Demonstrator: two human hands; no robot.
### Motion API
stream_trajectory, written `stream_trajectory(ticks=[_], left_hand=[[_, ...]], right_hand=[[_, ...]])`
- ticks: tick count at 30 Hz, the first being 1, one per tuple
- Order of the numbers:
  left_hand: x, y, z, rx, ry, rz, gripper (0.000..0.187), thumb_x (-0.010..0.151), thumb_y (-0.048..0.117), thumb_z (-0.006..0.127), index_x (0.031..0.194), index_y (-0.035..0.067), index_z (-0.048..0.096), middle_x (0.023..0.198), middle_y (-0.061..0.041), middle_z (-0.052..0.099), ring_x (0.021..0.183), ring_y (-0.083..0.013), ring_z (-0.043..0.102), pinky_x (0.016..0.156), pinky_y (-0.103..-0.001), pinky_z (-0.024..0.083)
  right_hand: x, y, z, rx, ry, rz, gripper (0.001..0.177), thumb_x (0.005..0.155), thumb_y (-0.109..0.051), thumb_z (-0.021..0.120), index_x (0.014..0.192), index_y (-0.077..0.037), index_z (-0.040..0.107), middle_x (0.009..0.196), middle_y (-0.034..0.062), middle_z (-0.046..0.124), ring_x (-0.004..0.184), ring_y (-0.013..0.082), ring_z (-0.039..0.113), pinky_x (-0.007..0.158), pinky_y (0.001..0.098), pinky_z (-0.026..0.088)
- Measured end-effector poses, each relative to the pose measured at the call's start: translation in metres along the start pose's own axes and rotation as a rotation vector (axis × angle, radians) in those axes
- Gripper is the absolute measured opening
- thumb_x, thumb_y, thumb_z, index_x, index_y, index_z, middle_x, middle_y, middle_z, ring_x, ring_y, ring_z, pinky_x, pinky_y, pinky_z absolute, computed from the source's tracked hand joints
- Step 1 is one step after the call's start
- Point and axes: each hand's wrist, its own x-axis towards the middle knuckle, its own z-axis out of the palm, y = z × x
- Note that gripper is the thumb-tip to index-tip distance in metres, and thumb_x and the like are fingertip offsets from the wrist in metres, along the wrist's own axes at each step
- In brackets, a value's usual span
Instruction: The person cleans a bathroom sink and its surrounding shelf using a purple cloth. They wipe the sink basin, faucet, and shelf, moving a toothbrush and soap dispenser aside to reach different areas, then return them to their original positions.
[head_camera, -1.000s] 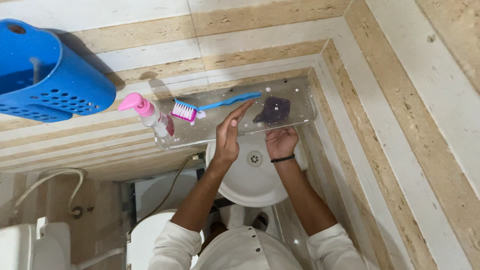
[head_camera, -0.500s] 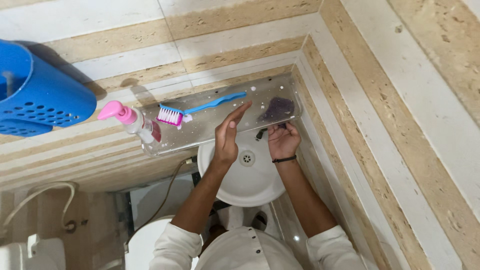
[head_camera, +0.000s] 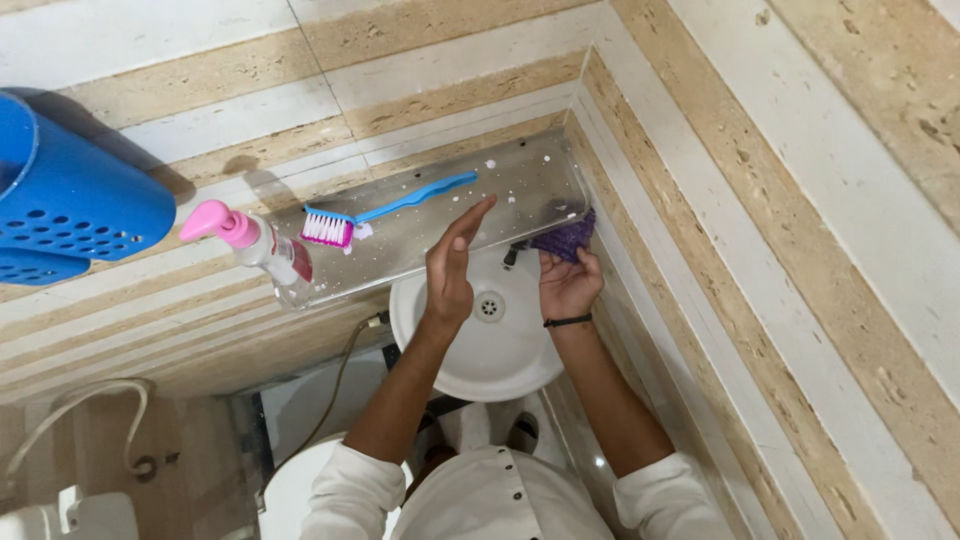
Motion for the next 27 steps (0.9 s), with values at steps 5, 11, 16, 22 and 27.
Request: stream_trajectory(ticks=[5,11,16,22,27], left_hand=[[-0.004,0.004,-0.001,0.000,-0.012,0.005,0.062,0.116,0.043,0.029,0.147,-0.007,0.051,0.153,-0.025,0.055,0.150,-0.0368,0.048,0.129,-0.047,0.034],[-0.007,0.009,-0.003,0.035,-0.025,-0.022,0.061,0.116,0.041,0.028,0.148,-0.006,0.051,0.153,-0.025,0.054,0.151,-0.0371,0.046,0.129,-0.048,0.033],[-0.007,0.008,-0.007,0.011,-0.019,0.006,0.060,0.116,0.041,0.030,0.148,-0.006,0.051,0.153,-0.025,0.054,0.151,-0.0374,0.047,0.130,-0.048,0.033],[-0.007,0.008,-0.017,0.024,0.015,0.008,0.061,0.116,0.042,0.031,0.147,-0.007,0.051,0.152,-0.026,0.055,0.150,-0.0372,0.047,0.129,-0.048,0.033],[-0.004,0.007,-0.028,0.066,0.054,0.021,0.062,0.116,0.041,0.030,0.146,-0.009,0.051,0.151,-0.026,0.055,0.149,-0.0377,0.048,0.128,-0.048,0.034]], right_hand=[[-0.005,0.001,0.012,-0.148,0.079,-0.080,0.046,0.095,-0.008,0.060,0.140,0.000,0.053,0.129,0.0098,0.066,0.117,0.0216,0.064,0.105,0.0370,0.051],[-0.008,0.004,0.020,-0.150,0.134,-0.072,0.048,0.099,-0.016,0.059,0.144,-0.003,0.049,0.137,0.0098,0.062,0.126,0.0224,0.059,0.114,0.0385,0.045],[0.004,0.008,0.018,-0.060,0.062,-0.044,0.043,0.103,-0.025,0.053,0.141,-0.005,0.052,0.135,0.0088,0.064,0.125,0.0222,0.060,0.114,0.0409,0.046],[0.020,0.013,0.021,0.141,-0.091,0.090,0.061,0.104,-0.055,0.049,0.140,-0.006,0.056,0.136,0.0111,0.066,0.122,0.0263,0.062,0.105,0.0409,0.048],[0.022,0.023,0.042,0.221,-0.085,0.162,0.071,0.101,-0.059,0.046,0.149,-0.008,0.050,0.149,0.0128,0.059,0.139,0.0282,0.053,0.119,0.0457,0.043]])
